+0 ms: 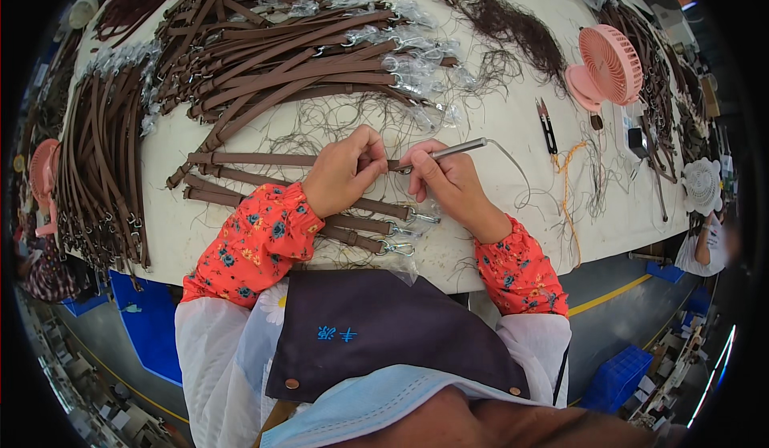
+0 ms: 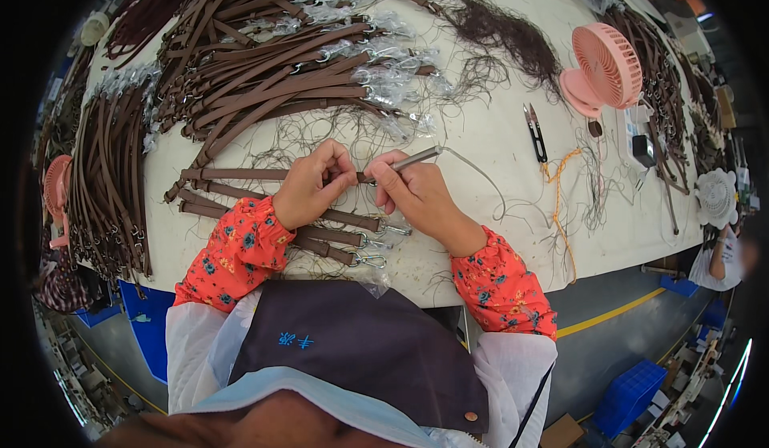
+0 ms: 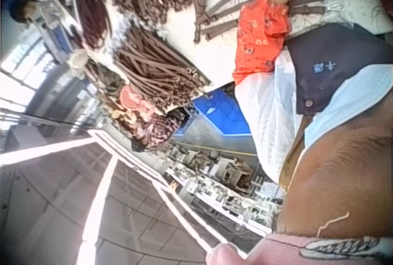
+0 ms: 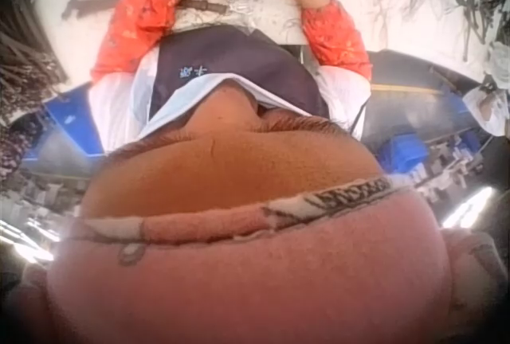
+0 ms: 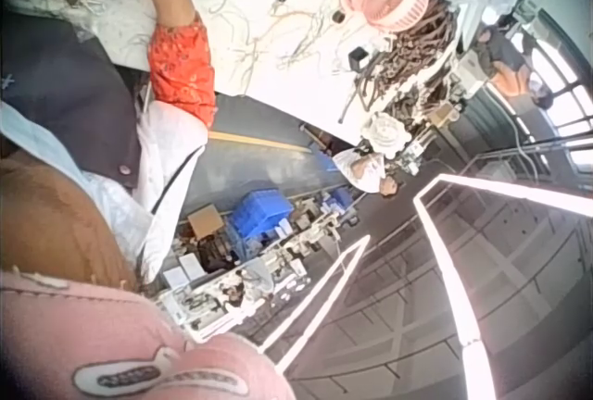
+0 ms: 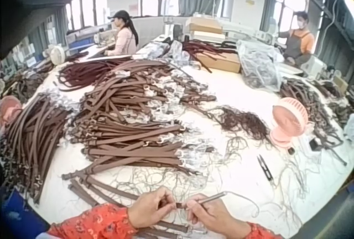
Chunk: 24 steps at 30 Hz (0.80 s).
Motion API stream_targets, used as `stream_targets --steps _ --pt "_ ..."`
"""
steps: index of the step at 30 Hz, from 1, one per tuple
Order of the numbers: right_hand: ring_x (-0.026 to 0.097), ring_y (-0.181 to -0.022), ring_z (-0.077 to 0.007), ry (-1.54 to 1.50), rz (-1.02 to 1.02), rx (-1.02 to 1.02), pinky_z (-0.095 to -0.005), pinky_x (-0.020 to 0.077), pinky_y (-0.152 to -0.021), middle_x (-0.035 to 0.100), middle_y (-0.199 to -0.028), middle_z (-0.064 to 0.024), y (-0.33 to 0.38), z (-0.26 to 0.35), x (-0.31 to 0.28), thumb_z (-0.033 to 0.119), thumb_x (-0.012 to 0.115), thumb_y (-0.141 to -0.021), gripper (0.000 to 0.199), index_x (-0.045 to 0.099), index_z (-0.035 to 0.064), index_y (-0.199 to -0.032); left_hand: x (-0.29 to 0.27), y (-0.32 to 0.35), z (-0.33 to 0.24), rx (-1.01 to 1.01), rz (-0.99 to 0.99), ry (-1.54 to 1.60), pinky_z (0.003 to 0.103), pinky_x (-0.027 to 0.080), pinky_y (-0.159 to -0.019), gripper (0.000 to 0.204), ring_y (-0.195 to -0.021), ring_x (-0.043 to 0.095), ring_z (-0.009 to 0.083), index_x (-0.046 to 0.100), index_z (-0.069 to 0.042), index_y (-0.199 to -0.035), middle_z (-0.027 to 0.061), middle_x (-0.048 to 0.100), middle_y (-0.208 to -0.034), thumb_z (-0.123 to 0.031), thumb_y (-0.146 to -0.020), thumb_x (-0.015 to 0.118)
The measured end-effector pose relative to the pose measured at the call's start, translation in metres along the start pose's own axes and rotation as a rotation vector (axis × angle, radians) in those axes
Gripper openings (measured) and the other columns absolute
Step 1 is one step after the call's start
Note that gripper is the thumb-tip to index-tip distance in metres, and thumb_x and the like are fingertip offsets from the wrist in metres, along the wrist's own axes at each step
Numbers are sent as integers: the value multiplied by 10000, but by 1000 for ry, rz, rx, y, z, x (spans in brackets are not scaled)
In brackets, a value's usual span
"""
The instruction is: The person is using a metal tool to push threads or finish edges on small brown leather/synthetic straps on a workshop table.
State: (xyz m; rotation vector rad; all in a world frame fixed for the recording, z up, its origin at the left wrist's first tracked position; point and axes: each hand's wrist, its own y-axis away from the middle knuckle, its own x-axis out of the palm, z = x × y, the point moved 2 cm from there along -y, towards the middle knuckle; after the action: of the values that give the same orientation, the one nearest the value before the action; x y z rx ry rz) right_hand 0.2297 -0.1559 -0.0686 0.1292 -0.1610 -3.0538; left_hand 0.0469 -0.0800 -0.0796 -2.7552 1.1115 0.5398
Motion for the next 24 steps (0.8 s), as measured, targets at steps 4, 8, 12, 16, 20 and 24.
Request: stream_targets --steps 4,8,12,16,20,24 --pt "586 -545 -104 -3 -2 -6 -244 458 -507 632 -838 -64 0 -2 0 313 488 -1008 470 640 -44 -743 0 0 0 0 -1 7 310 459 -579 162 -627 587 177 502 -36 -918 57 588 -734 -75 -852 645" --pt "587 -545 -104 2 -7 -4 -244 461 -508 630 -815 -60 -1 -1 0 311 487 -1009 457 643 -43 -767 -1 -1 1 13 4 4 263 439 -572 147 -632 556 112 501 -36 -923 37 600 -746 -59 -865 635" --pt "589 -547 -104 5 -2 -10 -245 464 -509 628 -788 -56 -1 0 0 301 483 -1010 432 645 -42 -805 -1 -1 -1 -10 13 3 305 463 -583 157 -629 589 168 509 -39 -915 50 591 -731 -75 -849 647" --pt "576 -575 -89 23 31 -3 -211 450 -527 596 -741 -37 -1 -1 0 331 458 -1018 406 626 -30 -939 -2 -1 -2 -12 18 0 298 461 -584 150 -632 590 167 514 -39 -917 46 592 -732 -65 -847 644" --pt "573 -577 -86 12 26 -1 -210 454 -527 602 -734 -44 0 -2 -1 330 462 -1017 390 613 -26 -967 -4 -4 9 -1 -128 142 289 447 -583 128 -634 580 168 528 -39 -927 49 591 -754 -31 -846 627" --pt "567 -573 -84 -80 6 -30 -220 457 -533 607 -727 -48 -1 -4 0 302 462 -1020 359 603 -25 -979 -30 -8 8 169 -567 -221 329 436 -698 155 -782 565 203 557 -54 -947 65 588 -884 -22 -815 633"
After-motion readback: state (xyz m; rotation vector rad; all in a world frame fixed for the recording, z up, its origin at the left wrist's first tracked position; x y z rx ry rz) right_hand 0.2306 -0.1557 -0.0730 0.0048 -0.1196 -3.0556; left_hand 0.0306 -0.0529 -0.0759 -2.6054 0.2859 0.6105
